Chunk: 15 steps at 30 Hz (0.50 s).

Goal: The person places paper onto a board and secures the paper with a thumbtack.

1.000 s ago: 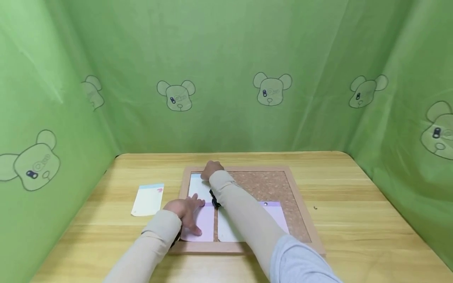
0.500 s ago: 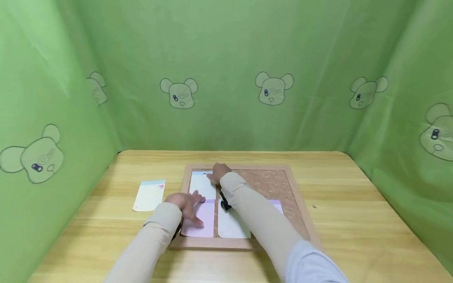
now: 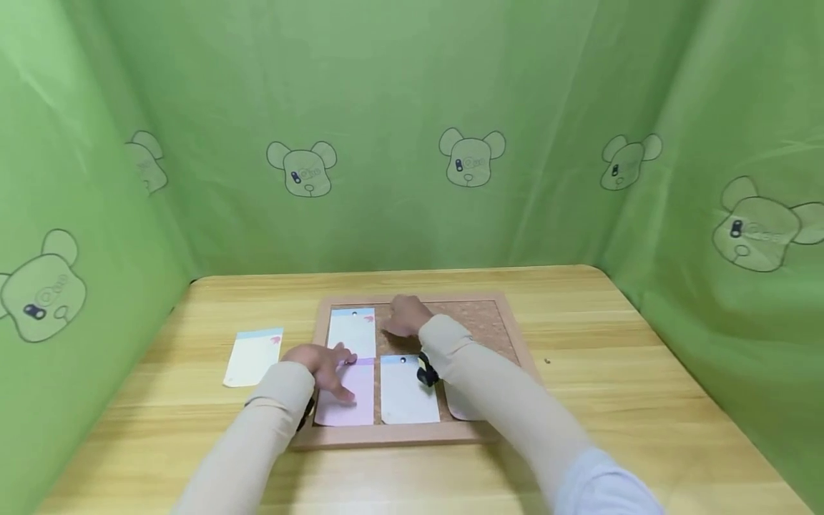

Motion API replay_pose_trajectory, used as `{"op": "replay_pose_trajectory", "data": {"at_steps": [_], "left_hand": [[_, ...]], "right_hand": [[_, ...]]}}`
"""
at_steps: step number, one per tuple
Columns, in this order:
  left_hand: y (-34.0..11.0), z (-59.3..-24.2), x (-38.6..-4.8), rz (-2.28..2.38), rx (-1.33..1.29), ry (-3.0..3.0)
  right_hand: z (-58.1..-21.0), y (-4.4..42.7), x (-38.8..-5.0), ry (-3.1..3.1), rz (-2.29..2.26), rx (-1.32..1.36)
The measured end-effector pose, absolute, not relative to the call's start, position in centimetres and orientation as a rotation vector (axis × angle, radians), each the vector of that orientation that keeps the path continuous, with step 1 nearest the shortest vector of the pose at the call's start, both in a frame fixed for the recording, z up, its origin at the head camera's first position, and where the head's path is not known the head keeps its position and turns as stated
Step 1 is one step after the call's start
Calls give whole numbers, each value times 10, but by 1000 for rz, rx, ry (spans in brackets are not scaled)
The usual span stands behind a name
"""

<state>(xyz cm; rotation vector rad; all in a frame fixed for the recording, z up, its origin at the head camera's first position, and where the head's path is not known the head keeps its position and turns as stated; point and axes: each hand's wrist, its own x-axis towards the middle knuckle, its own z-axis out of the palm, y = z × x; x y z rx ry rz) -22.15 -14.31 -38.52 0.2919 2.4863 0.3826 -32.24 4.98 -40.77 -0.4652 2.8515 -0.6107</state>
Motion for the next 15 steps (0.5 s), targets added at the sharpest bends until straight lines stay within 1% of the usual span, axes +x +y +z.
{"op": "replay_pose_trajectory", "data": {"at_steps": [7,15], "left_hand": [[-144,-385,-221,390,299,2483],[-142,-385,-219,398,294,2479]], "right_hand": [[-399,78,-300,2860,-816,-518],[-394,113,-280,3009,-796,-532]]}}
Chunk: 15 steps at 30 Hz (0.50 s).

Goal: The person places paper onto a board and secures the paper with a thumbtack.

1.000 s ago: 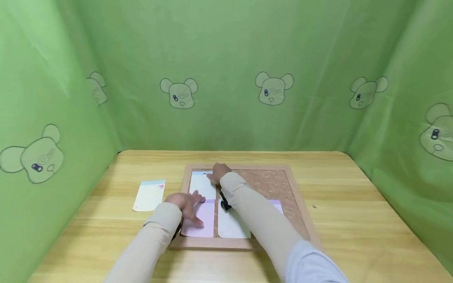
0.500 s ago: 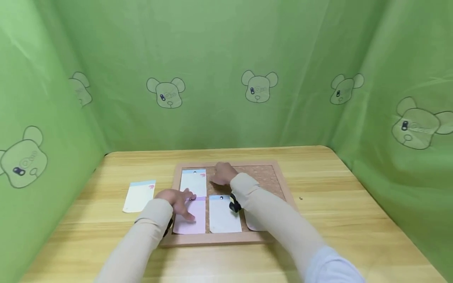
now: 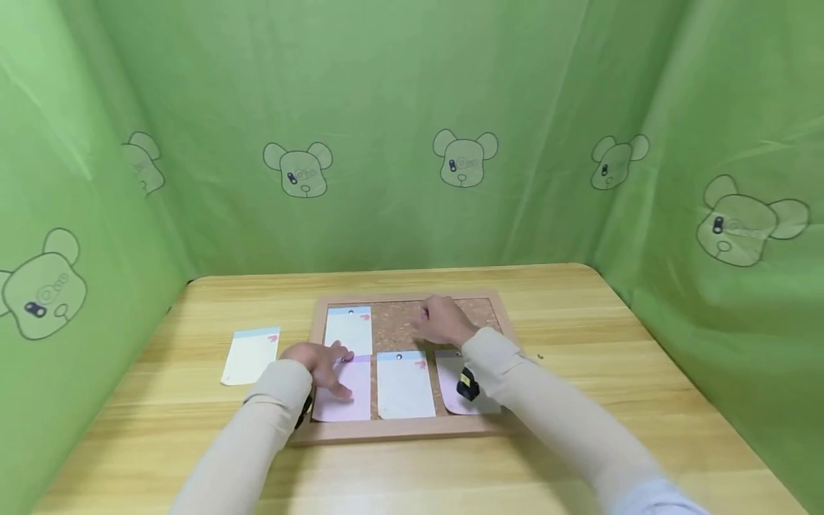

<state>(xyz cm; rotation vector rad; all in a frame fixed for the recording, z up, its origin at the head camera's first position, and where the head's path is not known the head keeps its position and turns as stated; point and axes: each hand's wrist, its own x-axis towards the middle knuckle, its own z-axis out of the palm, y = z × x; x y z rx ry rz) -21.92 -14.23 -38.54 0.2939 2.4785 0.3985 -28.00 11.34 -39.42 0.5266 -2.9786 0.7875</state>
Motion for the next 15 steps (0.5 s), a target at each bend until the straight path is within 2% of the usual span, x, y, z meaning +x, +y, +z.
{"op": "replay_pose_trajectory", "data": {"at_steps": [15], "left_hand": [[-149,-392,-216,437,413,2508]], "right_hand": [[-401,180,-257,-2781,786,381]]}}
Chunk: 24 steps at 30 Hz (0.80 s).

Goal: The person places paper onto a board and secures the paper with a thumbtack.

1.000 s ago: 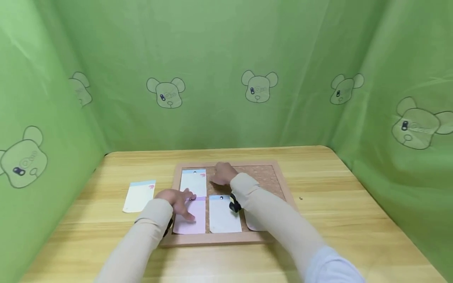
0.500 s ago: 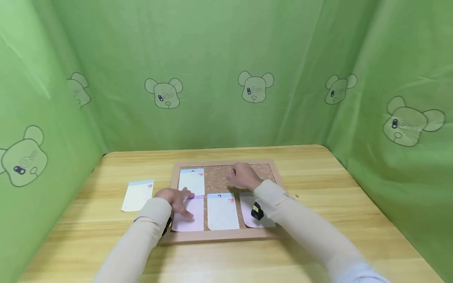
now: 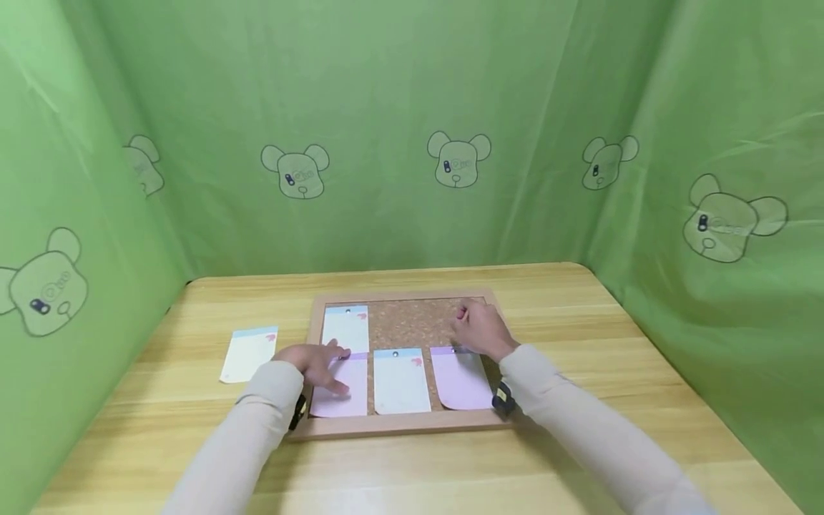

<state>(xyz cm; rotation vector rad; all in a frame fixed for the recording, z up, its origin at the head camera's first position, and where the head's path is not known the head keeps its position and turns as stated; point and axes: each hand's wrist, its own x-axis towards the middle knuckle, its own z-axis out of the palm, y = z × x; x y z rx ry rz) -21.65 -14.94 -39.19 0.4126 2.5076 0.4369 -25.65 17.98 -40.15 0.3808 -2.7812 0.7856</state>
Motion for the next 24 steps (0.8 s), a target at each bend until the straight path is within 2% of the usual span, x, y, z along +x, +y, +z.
{"op": "replay_pose_trajectory", "data": {"at_steps": [14,24], "left_hand": [[-169,-399,-214,778,421,2625],[-219,-405,-206,995,89,2889]], "right_hand": [[-407,232,-243,-2847,741,246],[-413,265,-242,-2924,711,112]]}}
